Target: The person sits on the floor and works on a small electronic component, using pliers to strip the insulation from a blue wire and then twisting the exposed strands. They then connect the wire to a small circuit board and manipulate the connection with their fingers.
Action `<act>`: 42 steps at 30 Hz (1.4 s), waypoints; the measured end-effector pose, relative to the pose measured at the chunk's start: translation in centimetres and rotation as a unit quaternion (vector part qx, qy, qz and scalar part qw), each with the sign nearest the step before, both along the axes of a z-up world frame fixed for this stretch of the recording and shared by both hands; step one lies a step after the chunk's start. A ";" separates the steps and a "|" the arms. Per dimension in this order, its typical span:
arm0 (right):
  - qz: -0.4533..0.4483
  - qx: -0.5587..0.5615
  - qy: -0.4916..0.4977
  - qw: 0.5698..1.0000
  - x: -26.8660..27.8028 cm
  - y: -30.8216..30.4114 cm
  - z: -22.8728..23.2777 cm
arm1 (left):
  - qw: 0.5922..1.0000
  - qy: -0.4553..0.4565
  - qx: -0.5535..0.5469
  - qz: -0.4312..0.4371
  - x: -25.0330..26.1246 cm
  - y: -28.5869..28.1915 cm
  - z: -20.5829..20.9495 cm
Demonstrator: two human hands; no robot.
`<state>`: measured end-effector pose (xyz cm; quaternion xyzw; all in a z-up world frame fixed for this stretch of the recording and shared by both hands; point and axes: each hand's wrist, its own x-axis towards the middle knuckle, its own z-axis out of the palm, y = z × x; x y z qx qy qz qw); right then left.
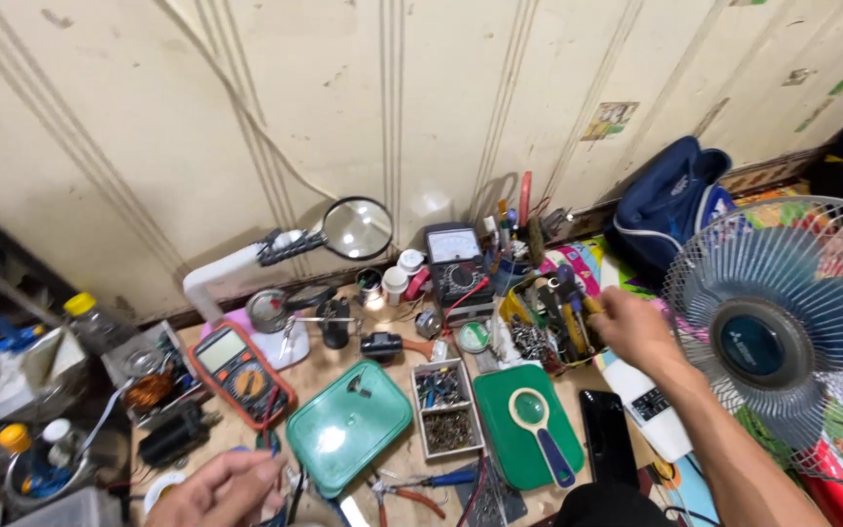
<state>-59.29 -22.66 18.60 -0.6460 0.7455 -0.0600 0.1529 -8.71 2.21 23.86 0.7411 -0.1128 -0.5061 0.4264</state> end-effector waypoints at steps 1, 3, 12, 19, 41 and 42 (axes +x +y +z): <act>0.005 0.003 0.000 1.000 1.0 2.7 2.3 | 1.000 0.000 0.003 0.005 0.0 0.0 1.3; -0.082 -0.148 -0.255 0.952 2.9 7.8 6.9 | 0.997 0.020 0.008 -0.079 0.0 -0.1 3.9; 0.072 0.017 -0.745 0.663 15.5 14.7 7.8 | 0.984 -0.044 -0.131 -0.114 0.8 1.3 1.0; 0.009 0.181 -0.461 0.868 30.0 20.7 16.4 | 0.979 -0.083 -0.110 -0.151 1.2 3.5 6.1; 0.353 -0.044 -0.134 0.925 31.8 19.6 3.1 | 0.941 -0.198 -0.234 -0.145 1.7 4.4 3.8; 0.356 -0.066 -0.117 0.925 31.7 19.5 2.8 | 0.943 -0.195 -0.228 -0.143 1.7 4.4 3.8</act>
